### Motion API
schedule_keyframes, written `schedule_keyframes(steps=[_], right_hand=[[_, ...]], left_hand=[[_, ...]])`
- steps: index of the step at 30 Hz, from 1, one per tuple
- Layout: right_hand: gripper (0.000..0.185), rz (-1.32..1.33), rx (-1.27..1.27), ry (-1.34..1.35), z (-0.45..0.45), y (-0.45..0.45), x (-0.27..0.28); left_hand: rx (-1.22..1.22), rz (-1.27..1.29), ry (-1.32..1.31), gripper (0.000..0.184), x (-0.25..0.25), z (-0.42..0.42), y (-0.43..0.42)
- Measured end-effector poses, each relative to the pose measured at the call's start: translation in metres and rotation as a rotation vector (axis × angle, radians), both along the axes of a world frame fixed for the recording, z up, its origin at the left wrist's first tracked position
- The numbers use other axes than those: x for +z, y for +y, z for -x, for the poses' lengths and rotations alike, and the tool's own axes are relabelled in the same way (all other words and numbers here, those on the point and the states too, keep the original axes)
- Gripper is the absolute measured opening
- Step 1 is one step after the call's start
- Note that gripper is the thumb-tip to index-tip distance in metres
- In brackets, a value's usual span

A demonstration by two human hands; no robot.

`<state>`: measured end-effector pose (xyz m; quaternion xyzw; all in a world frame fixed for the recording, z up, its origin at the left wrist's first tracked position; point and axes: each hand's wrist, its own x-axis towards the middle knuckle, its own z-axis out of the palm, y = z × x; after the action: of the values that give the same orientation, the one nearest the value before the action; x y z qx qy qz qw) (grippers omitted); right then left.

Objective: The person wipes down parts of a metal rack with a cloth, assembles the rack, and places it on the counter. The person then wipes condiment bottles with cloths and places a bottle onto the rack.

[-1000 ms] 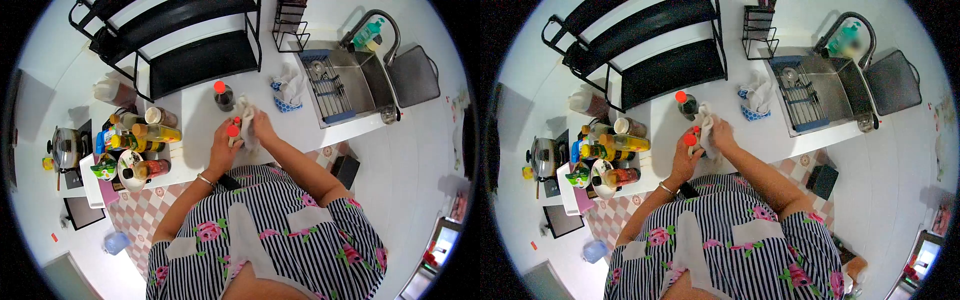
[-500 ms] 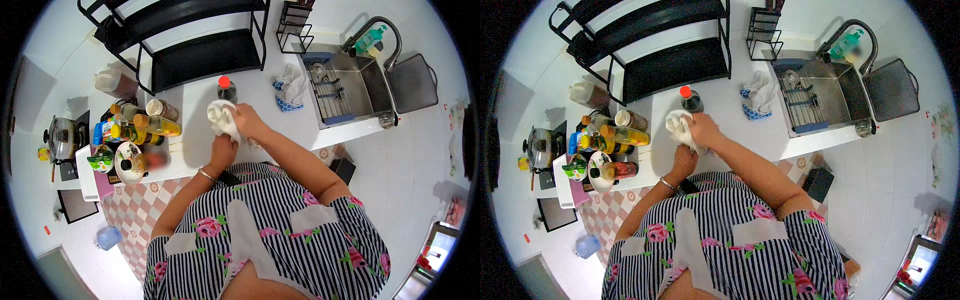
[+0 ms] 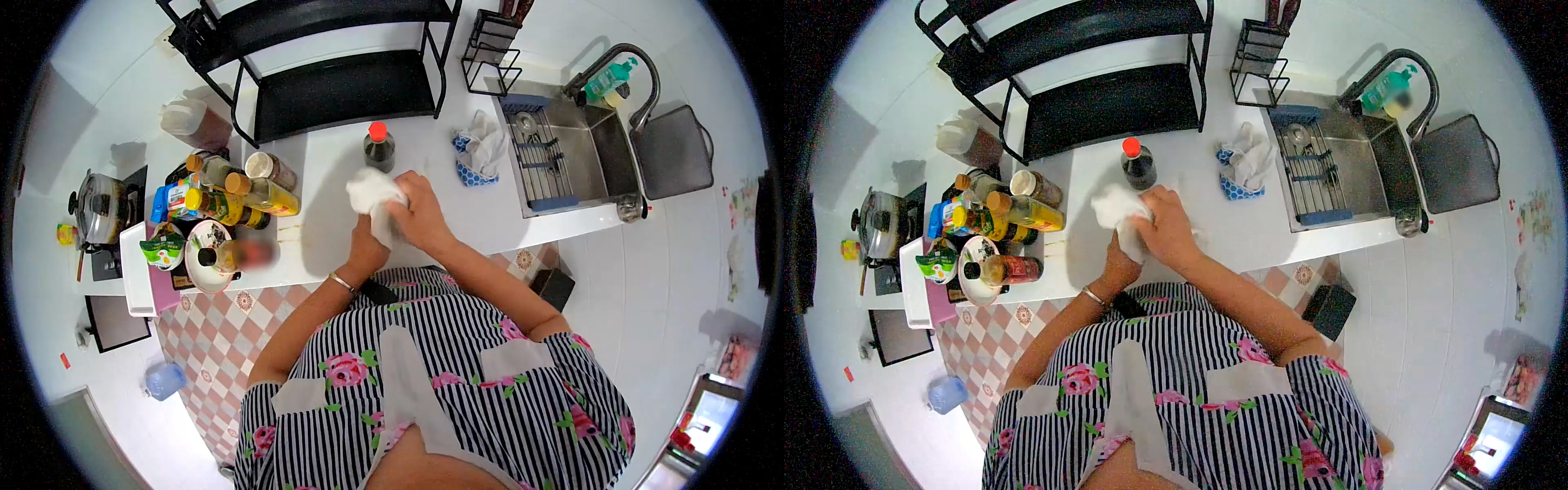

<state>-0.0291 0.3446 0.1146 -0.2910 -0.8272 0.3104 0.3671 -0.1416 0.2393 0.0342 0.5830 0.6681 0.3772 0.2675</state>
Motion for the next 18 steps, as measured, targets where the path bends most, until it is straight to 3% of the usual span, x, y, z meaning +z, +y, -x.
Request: schedule_keyframes(steps=[2, 4, 5, 8, 11, 12, 13, 15, 17, 18], right_hand=[[0.033, 0.253, 0.0, -0.035, 0.002, -0.001, 0.004], [0.033, 0.568, -0.035, -0.092, 0.0, 0.007, 0.013], [0.028, 0.663, -0.002, 0.057, 0.0, 0.016, -0.003], [0.027, 0.969, -0.395, 0.142, -0.018, 0.045, -0.033], [0.035, 0.704, -0.327, 0.556, -0.037, 0.027, -0.037], [0.039, 0.907, -0.261, 0.428, -0.042, 0.008, -0.026], [0.036, 0.488, -0.37, 0.16, -0.031, -0.017, -0.069], [0.034, 0.227, -0.35, 0.038, -0.013, -0.037, -0.102], [0.035, 0.542, -0.108, 0.335, -0.006, -0.035, -0.083], [0.036, 0.639, -0.107, 0.149, -0.008, -0.025, -0.089]], left_hand=[[0.046, -0.01, -0.1, 0.059, 0.0, -0.003, -0.002], [0.096, 0.132, 0.03, 0.061, 0.008, -0.006, 0.003], [0.119, 0.194, 0.094, 0.062, 0.017, -0.008, 0.006], [0.095, -0.152, 0.122, 0.062, 0.041, -0.013, 0.008], [0.141, -0.119, 0.123, 0.062, 0.042, -0.017, 0.01], [0.138, -0.109, 0.14, 0.063, 0.04, -0.019, 0.009], [0.152, -0.11, 0.153, 0.064, 0.035, -0.019, 0.01], [0.173, -0.111, 0.183, 0.066, 0.024, -0.019, 0.011], [0.147, -0.105, 0.184, 0.067, 0.033, -0.018, 0.01], [0.135, -0.103, 0.188, 0.068, 0.037, -0.018, 0.009]])
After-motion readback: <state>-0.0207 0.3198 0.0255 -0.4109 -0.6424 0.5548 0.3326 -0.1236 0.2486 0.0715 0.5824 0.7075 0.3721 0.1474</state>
